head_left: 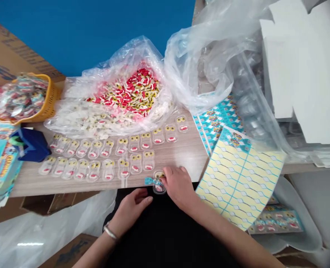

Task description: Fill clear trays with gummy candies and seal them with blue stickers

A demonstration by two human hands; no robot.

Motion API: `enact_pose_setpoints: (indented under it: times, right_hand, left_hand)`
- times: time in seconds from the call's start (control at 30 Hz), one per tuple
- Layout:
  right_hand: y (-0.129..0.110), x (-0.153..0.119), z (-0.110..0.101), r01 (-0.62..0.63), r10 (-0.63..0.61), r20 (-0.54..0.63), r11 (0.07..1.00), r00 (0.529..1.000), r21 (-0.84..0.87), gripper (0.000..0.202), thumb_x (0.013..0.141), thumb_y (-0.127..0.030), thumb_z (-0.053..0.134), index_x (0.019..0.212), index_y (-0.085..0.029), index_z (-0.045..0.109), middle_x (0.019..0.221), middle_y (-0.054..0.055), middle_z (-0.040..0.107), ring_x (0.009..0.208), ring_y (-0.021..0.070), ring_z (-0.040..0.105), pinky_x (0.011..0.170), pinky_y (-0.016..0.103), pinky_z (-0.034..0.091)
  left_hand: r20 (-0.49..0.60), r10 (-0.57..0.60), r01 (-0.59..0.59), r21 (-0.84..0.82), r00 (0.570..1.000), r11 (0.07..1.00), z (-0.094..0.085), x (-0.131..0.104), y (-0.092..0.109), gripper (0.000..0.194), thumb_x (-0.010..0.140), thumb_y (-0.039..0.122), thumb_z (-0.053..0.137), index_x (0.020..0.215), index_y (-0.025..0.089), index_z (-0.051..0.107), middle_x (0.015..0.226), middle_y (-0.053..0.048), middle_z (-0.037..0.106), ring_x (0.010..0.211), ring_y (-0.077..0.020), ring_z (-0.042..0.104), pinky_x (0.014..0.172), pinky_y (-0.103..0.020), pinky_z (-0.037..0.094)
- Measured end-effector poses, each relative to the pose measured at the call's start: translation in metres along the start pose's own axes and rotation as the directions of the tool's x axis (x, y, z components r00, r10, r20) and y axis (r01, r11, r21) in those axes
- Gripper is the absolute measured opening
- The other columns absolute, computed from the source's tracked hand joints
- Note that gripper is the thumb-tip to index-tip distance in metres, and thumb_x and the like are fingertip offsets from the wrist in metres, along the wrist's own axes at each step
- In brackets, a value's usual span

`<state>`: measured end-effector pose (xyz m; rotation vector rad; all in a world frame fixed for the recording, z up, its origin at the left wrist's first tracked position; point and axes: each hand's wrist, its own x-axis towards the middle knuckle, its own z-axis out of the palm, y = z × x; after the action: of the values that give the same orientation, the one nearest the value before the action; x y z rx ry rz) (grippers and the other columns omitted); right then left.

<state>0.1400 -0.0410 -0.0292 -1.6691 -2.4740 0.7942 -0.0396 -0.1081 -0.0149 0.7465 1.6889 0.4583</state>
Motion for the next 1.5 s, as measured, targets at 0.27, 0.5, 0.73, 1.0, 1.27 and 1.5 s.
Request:
enact_pose_setpoints:
  times: [0.27,0.5,0.73,1.0,1.27,1.5]
  right_hand:
    - [-0.012,-0.005,0.003,0.092,-0.105,0.037,0.963,0.994,0.253,0.017,0.091,-0.028,0.061,0.105,-0.018,0.063,0.091,0.006,0.071,0.087,0.0222,0.064,0.082,0.036,0.041]
    - [0.016,-0.023,-0.020,-0.111,0.091,0.077,0.473,0.993,0.874,0.025,0.086,-0.044,0.064,0.092,-0.020,0.065,0.066,-0.004,0.056,0.058,0.0116,0.048,0.053,0.023,0.035]
    - [0.028,-0.018,-0.029,-0.043,0.077,0.036,0.095,0.996,0.995,0.032,0.079,-0.049,0.073,0.077,-0.019,0.064,0.067,-0.002,0.060,0.062,0.0118,0.051,0.061,0.024,0.041]
    - [0.027,-0.005,-0.024,0.030,0.066,-0.026,-0.053,0.997,0.998,0.045,0.069,-0.059,0.078,0.076,-0.021,0.054,0.066,-0.004,0.058,0.056,0.0108,0.049,0.055,0.022,0.039]
    - [0.043,0.005,-0.046,0.023,0.207,-0.073,0.232,0.976,0.972,0.039,0.080,-0.055,0.070,0.097,-0.020,0.065,0.085,0.002,0.068,0.077,0.0164,0.061,0.072,0.028,0.048]
    - [0.035,-0.006,-0.048,0.102,0.295,-0.232,0.396,0.927,0.912,0.026,0.088,-0.045,0.064,0.087,-0.020,0.063,0.083,0.002,0.066,0.080,0.0176,0.058,0.076,0.029,0.046]
  left_hand:
    - [0.029,-0.167,0.159,-0.498,0.985,0.852,0.020,0.006,-0.003,0.042,0.061,0.048,0.084,0.080,0.012,0.073,0.075,-0.008,0.075,0.067,-0.0185,0.068,0.065,-0.031,0.057]
    - [-0.114,0.146,-0.181,-0.426,0.983,0.886,0.012,0.003,0.037,0.027,0.068,0.042,0.082,0.071,0.016,0.072,0.067,-0.002,0.071,0.060,-0.0144,0.063,0.060,-0.026,0.054]
    - [0.214,0.253,-0.076,-0.601,0.944,0.796,0.031,0.003,0.078,0.027,0.072,0.041,0.079,0.070,0.015,0.073,0.062,-0.003,0.067,0.055,-0.0109,0.058,0.054,-0.023,0.050]
    - [0.395,0.241,0.104,-0.678,0.887,0.728,0.052,0.003,0.094,0.027,0.070,0.039,0.082,0.074,0.014,0.073,0.059,-0.002,0.065,0.049,-0.0108,0.058,0.053,-0.026,0.053]
    - [0.012,0.236,-0.169,-0.664,0.972,0.728,0.061,0.026,0.098,0.035,0.065,0.039,0.085,0.083,0.017,0.065,0.064,0.001,0.068,0.057,-0.0118,0.062,0.055,-0.023,0.053]
    - [-0.035,0.340,-0.299,-0.564,0.940,0.770,0.065,0.026,0.100,0.038,0.071,0.042,0.080,0.097,0.019,0.065,0.084,-0.001,0.069,0.074,-0.0159,0.066,0.063,-0.029,0.058]
